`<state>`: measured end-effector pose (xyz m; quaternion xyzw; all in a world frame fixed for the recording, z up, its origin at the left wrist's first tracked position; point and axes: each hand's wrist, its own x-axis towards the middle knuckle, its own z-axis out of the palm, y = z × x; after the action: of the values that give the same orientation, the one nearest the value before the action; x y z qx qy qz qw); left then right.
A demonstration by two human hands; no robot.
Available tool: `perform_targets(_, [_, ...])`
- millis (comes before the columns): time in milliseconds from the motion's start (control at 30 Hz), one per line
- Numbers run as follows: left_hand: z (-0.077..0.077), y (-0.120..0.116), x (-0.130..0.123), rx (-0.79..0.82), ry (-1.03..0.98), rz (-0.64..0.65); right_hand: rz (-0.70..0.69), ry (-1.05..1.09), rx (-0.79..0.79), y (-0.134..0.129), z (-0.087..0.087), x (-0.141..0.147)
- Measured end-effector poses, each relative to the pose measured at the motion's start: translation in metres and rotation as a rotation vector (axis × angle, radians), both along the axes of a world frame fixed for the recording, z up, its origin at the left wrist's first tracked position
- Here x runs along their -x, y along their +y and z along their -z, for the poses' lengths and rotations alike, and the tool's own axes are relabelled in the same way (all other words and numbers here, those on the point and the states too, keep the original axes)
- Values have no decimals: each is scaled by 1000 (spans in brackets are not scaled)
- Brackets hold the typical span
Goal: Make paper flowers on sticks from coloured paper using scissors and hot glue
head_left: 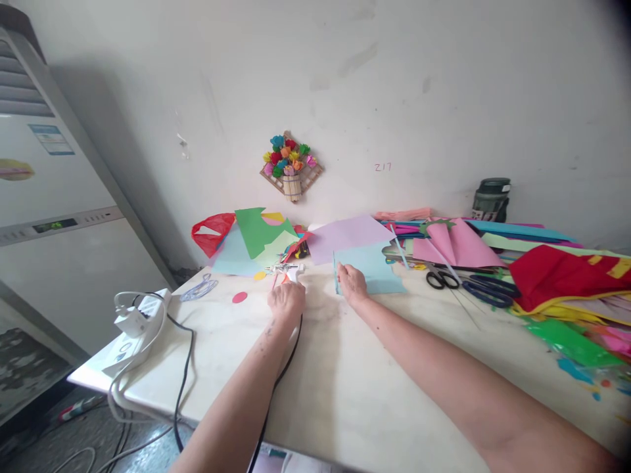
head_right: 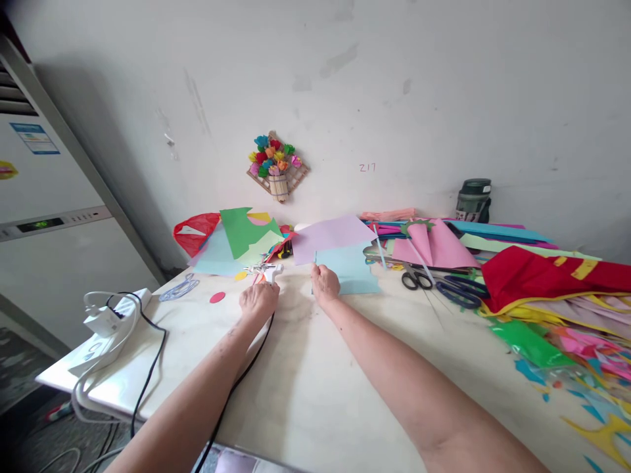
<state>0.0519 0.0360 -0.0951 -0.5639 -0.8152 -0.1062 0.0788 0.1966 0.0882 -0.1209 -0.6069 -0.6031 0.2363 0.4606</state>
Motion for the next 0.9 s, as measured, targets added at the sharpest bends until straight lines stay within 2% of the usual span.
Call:
perform_targets(133, [2, 4, -3, 35, 21, 14, 73, -52, -8, -5, -9, -5])
perform_targets(367, [-3, 5, 6, 135, 74, 2, 59, -19, -28, -3, -8, -6])
perform_targets(500, [-10, 3, 13, 189, 127, 25, 56, 61, -12, 1, -5, -6])
perform_targets(567, [-19, 3, 12, 152, 146, 47, 51, 86, -21, 2, -5, -7])
perform_targets(700, [-42, 8, -7, -101, 150, 184, 17, 11, -40, 1, -11, -11])
perform_targets(767, [-49, 15, -25, -100, 39, 246, 15, -36, -45, 0, -17, -16])
perform_targets(833, [-47, 22, -45, -91, -90, 290, 27, -75, -50, 1, -21, -23])
perform_targets(900, [-36, 26, -64, -98, -177, 319, 37, -156, -28, 5, -22, -29])
